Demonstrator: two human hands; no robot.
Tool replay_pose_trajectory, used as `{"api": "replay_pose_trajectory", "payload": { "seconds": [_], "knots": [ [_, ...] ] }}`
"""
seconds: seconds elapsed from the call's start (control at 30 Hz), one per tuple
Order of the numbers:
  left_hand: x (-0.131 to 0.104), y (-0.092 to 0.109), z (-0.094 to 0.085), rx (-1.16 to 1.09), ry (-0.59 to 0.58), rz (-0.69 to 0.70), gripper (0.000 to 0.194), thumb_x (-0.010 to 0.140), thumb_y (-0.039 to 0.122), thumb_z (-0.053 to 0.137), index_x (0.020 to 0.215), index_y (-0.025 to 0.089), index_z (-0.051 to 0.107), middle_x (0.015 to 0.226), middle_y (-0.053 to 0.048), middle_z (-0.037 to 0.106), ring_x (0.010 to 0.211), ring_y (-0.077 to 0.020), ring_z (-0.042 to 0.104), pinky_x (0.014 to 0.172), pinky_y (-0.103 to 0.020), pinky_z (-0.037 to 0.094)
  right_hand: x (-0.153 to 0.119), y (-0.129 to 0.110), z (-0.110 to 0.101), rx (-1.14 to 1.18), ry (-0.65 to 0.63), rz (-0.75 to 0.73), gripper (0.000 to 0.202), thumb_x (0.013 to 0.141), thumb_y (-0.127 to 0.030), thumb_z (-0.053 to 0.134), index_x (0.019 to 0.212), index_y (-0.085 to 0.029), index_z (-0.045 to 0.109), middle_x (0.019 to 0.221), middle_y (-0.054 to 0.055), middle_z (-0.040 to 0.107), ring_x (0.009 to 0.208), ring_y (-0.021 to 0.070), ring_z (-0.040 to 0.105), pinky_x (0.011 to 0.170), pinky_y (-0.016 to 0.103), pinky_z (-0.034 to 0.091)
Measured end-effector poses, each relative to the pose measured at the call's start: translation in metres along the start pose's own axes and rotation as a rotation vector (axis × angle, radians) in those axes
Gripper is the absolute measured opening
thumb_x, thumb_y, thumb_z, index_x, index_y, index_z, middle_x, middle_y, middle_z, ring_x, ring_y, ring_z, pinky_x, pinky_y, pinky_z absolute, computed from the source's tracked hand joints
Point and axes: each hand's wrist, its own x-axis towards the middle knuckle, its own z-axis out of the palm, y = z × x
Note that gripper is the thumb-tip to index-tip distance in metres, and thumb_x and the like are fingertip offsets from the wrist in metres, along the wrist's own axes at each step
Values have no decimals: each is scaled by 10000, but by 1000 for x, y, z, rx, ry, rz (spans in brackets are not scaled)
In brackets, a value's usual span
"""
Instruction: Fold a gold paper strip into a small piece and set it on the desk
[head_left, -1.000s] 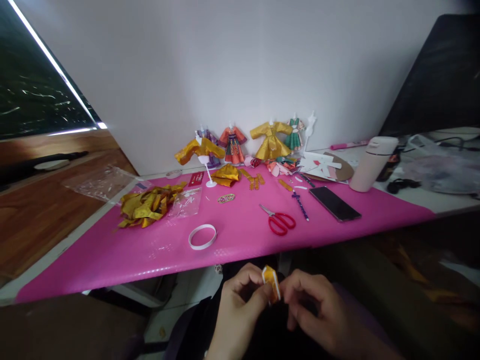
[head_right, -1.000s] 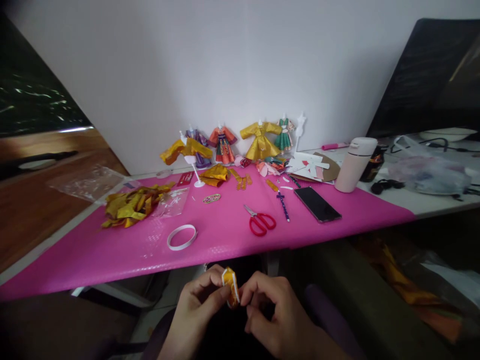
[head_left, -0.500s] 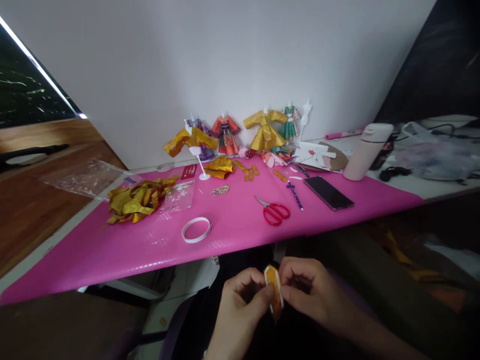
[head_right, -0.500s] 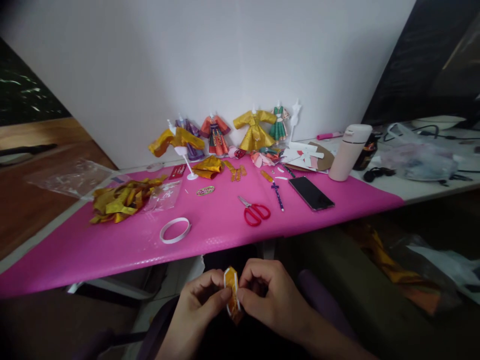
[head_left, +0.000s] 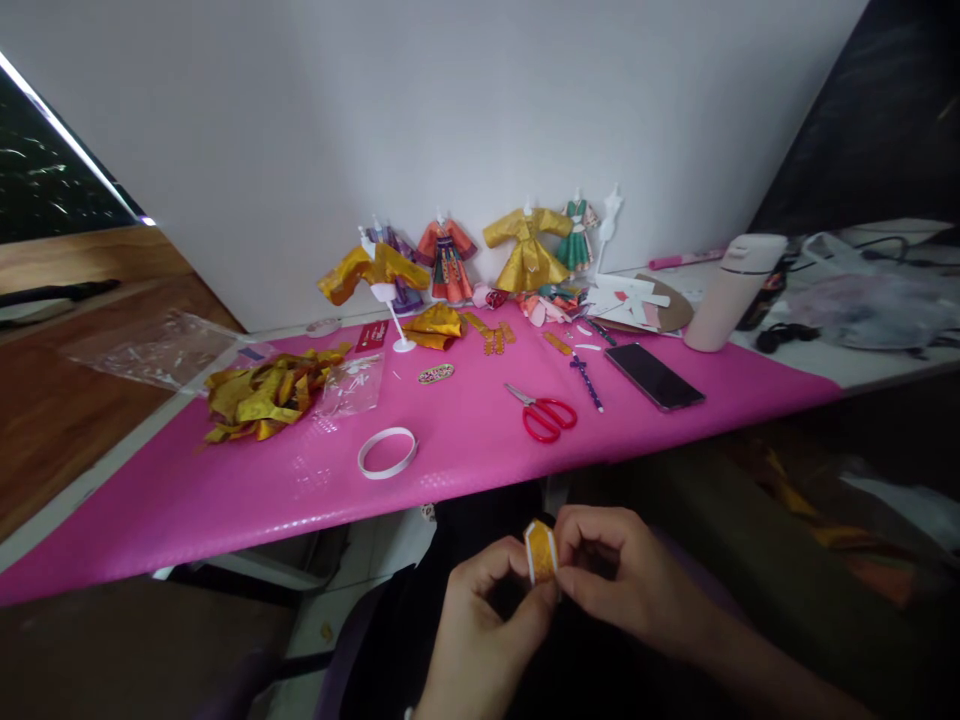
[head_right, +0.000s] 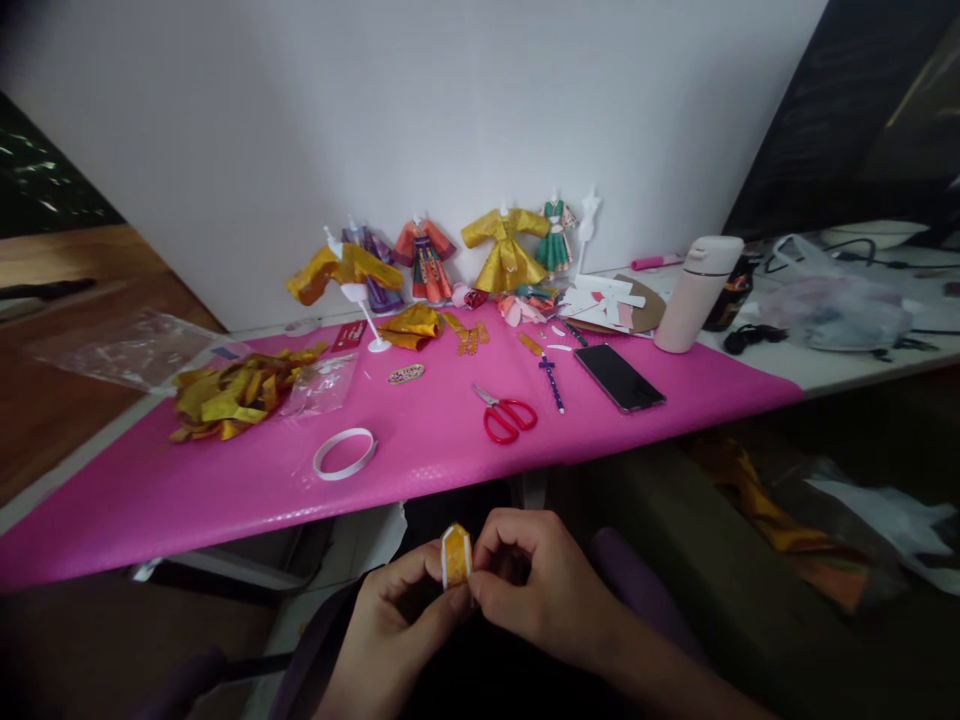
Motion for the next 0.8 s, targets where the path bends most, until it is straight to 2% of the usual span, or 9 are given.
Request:
{"api": "replay_pose_trajectory", "payload": {
  "seconds": [0.1, 0.27, 0.47, 0.63, 0.8],
  "knots": [
    [0, 0, 1, 4, -5, 10, 156, 770, 266, 688, 648, 198, 619, 678, 3, 589, 677, -165, 498, 680, -266, 430, 0, 0, -1, 17, -2, 12, 92, 719, -140, 590, 656, -204, 569, 636, -38, 552, 587, 115, 472, 547, 247, 364],
    [0, -1, 0, 5, -9, 24, 134, 776, 261, 688, 663, 201, 648, 692, -3, 605, 700, -175, 517, 697, -273, 433, 0, -1, -3, 113, -66, 83, 49, 749, -213, 614, 713, -196, 587, 619, -47, 543, 541, 102, 468, 504, 233, 361],
    [1, 0, -2, -17, -40, 25, 140, 778, 241, 696, 655, 195, 648, 663, 8, 598, 654, -154, 503, 655, -251, 423, 0, 1, -4, 212, -109, 136, 60, 748, -193, 630, 713, -189, 582, 614, -46, 577, 495, 84, 507, 484, 212, 380],
    [1, 2, 0, -64, -73, 18, 186, 796, 279, 707, 660, 175, 634, 649, 7, 592, 641, -144, 502, 636, -241, 422, 1, 0, -4, 284, -144, 159, 100, 729, -224, 683, 746, -182, 595, 636, -27, 625, 514, 103, 567, 484, 211, 424],
    [-1, 3, 0, -123, -106, 6, 206, 815, 288, 718, 675, 161, 635, 668, 8, 600, 655, -134, 501, 640, -233, 415, 2, 1, -6, 315, -152, 184, 97, 735, -198, 694, 725, -174, 601, 618, -28, 636, 489, 89, 569, 482, 199, 424]
  ]
}}
